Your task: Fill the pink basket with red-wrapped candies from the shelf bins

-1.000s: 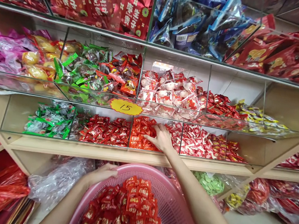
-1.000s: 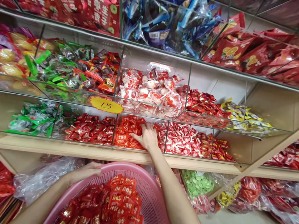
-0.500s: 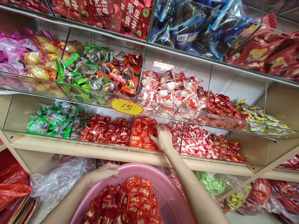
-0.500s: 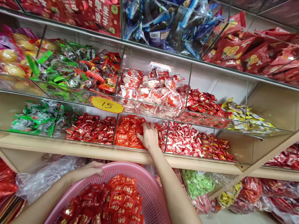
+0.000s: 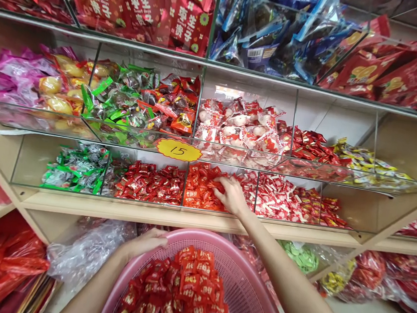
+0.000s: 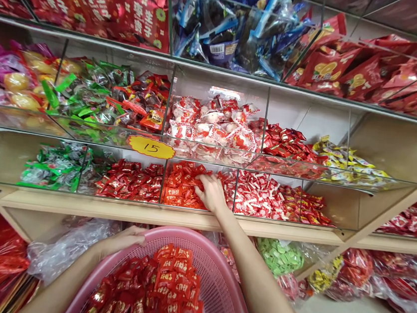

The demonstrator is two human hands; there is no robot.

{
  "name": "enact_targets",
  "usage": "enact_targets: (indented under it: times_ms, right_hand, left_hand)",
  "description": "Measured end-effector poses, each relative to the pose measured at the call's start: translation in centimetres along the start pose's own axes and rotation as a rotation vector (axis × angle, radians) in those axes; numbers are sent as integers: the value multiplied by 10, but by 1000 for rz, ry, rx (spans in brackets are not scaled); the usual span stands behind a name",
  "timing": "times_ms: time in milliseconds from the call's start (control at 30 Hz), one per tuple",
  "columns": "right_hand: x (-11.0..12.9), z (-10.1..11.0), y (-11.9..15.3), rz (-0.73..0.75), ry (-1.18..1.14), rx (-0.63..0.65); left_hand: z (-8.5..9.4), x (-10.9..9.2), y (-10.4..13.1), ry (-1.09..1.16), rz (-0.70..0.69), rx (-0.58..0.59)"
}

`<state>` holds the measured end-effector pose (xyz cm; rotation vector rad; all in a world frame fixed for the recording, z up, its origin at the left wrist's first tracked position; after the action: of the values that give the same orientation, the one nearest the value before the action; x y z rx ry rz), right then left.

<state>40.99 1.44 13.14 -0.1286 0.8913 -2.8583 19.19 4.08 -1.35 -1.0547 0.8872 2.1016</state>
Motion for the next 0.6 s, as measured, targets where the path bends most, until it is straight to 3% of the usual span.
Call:
enact_targets:
  times_ms: [167, 300, 500, 600]
  right_hand:
    - [7, 0, 7, 91, -18, 159]
    - [8, 0, 10, 118, -33, 208]
    - [-4, 9, -4, -98, -22, 63]
    - [-1, 7, -14, -196, 24, 64]
  left_hand:
    - [-1, -4, 1, 0, -19, 9]
    - [-2, -5, 2, -9, -17, 7]
    - [-2, -7, 3, 13, -23, 11]
    - [-2, -7, 4, 17, -33, 9]
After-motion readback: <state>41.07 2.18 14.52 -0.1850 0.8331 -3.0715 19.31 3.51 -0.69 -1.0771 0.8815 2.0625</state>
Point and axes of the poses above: each hand's wrist, its own y-axis away from the middle knuckle, its own z-axis out of the back of the hand, x = y × z, the point moved 7 cm from there along -y, towards the middle knuckle, and after that the axes turned 5 degrees about z, right-handed, at the moved point
